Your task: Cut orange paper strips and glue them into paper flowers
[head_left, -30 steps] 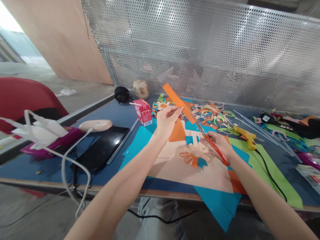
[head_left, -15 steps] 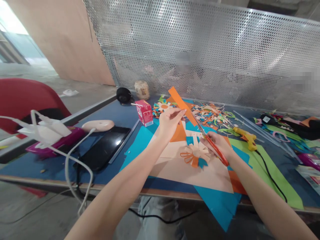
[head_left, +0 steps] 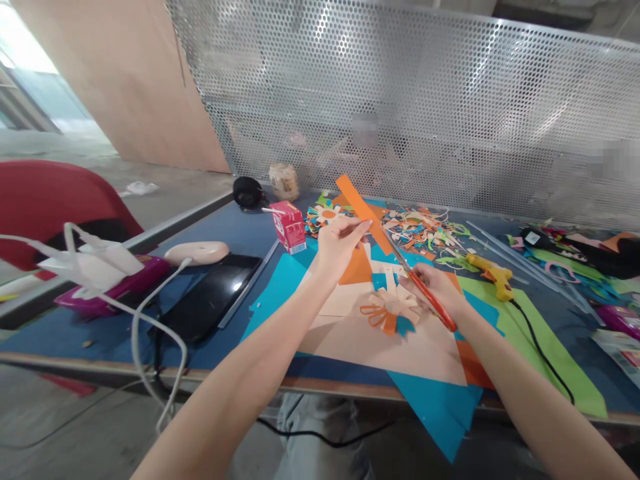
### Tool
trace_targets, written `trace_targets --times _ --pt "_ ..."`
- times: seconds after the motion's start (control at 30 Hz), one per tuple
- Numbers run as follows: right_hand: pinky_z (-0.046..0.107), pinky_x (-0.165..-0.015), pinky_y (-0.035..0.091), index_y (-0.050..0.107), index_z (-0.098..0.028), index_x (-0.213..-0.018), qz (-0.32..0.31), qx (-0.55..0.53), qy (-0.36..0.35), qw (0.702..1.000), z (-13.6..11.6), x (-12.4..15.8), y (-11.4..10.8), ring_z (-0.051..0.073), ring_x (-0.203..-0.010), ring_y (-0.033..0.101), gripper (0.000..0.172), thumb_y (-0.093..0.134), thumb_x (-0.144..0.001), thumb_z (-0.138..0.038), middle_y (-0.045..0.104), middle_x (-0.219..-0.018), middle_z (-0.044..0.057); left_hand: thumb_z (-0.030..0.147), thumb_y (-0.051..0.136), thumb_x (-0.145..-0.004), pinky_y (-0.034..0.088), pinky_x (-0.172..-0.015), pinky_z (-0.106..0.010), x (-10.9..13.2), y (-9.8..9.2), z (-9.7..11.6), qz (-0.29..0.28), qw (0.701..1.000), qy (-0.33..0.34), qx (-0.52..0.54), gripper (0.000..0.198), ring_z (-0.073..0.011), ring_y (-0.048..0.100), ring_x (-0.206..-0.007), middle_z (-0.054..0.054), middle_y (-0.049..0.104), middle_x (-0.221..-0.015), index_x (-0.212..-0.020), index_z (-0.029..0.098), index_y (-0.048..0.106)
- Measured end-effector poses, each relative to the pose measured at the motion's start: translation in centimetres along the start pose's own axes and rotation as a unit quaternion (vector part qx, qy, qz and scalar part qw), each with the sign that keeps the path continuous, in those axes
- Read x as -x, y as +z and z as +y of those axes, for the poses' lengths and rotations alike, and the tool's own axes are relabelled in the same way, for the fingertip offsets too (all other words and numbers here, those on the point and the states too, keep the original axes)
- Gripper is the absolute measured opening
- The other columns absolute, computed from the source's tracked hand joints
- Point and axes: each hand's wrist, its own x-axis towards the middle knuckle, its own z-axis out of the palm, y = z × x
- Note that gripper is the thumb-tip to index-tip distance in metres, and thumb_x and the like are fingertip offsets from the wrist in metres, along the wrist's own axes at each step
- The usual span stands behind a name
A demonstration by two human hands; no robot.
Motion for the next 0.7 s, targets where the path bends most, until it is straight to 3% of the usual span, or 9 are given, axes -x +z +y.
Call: trace_targets --times 0.27,0.7 --pt "0.022 -0.035 0.023 0.035 -0.022 -0.059 0.004 0.019 -0.004 1.000 -0.24 0.09 -0.01 0.007 -0.036 0.031 0.045 0.056 -0.065 -0.060 0.029 -0.043 -0.009 0.028 0.068 -0.066 0.036 -0.042 -0.019 0.16 -0.02 0.09 -0.021 0.999 0.004 -0.025 0.014 -0.0049 0.046 -0.041 0.003 0.054 -0.047 -0.065 0.014 0.067" --pt "0.023 -0.035 0.022 0.035 -0.022 -0.058 0.027 0.012 -0.017 0.999 0.49 -0.31 0.26 0.007 -0.034 0.032 0.046 0.054 -0.065 -0.064 0.029 -0.041 -0.009 0.027 0.069 -0.062 0.040 -0.041 -0.019 0.05 0.24 0.03 0.004 0.999 -0.020 0.032 0.017 -0.0116 0.061 -0.054 -0.002 0.063 -0.062 -0.072 0.014 0.064"
